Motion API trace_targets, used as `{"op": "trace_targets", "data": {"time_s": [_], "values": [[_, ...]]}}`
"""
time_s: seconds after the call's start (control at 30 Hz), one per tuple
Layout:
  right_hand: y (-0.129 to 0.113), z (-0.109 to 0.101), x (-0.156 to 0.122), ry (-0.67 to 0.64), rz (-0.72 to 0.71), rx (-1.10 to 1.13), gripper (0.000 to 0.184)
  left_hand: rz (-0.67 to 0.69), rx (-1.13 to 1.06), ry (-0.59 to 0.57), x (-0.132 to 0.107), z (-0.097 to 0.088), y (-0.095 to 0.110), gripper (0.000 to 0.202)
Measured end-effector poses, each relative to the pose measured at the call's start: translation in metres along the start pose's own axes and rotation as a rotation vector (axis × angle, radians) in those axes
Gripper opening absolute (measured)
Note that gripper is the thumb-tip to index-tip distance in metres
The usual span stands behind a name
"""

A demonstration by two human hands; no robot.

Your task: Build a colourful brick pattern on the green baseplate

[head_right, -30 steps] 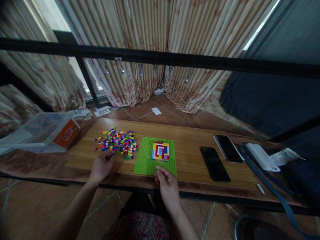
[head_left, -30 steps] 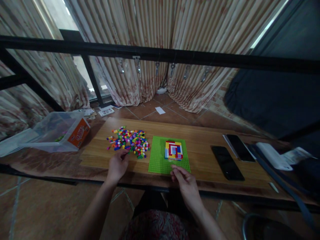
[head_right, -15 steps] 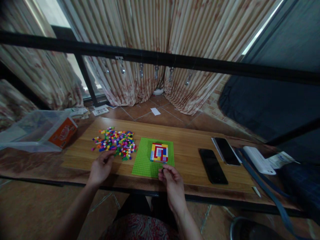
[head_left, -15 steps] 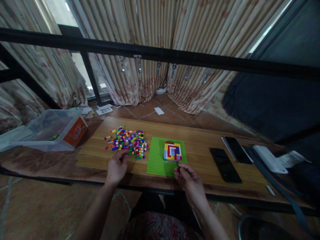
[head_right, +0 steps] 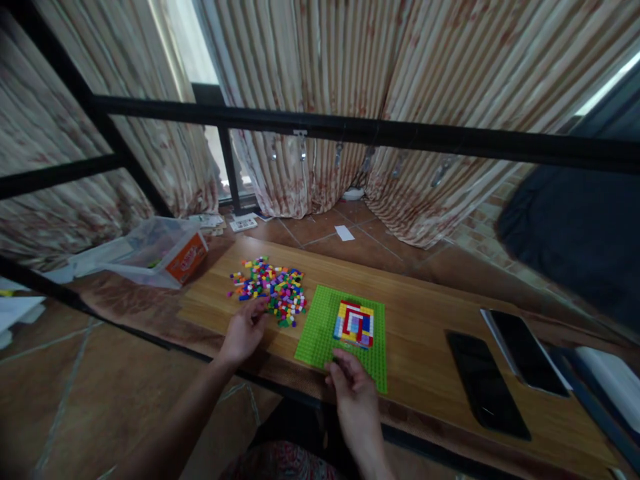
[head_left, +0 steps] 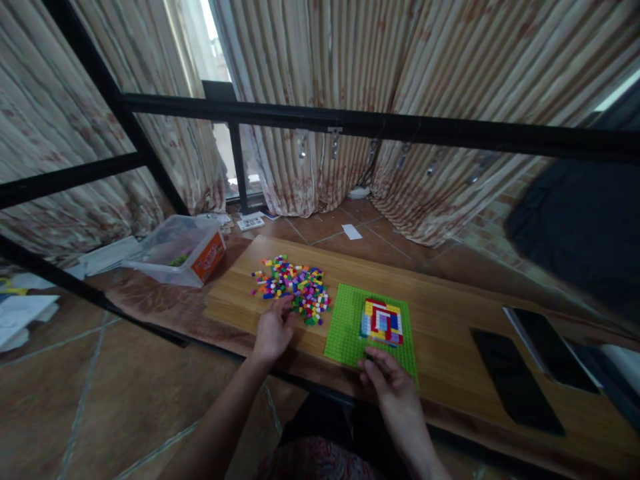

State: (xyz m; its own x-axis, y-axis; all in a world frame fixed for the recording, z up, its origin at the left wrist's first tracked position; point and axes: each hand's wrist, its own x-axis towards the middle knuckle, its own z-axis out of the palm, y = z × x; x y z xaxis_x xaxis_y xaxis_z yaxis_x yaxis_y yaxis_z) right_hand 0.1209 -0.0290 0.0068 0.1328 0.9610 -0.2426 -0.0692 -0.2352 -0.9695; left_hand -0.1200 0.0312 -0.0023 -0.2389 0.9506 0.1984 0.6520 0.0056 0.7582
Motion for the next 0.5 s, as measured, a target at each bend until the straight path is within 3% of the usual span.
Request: {"op": "trace_targets", "data": {"time_s": [0.2, 0.33, 0.5], "values": [[-0.010, 0.052, 0.026, -0.151, -0.336, -0.495, 0.027, 0.024, 0.229, -0.061, 0.014, 0.003, 0.014, 0.032], [-0.013, 0.074, 0.054, -0.156, -0.492, -0.776, 0.023, 0.013, 0.172, -0.062, 0.013, 0.002, 0.012, 0.029], [-0.008, 0.085, 0.075, -0.132, -0.582, -0.910, 0.025, 0.053, 0.016, -0.033, 0.005, -0.006, 0.000, 0.032]]}}
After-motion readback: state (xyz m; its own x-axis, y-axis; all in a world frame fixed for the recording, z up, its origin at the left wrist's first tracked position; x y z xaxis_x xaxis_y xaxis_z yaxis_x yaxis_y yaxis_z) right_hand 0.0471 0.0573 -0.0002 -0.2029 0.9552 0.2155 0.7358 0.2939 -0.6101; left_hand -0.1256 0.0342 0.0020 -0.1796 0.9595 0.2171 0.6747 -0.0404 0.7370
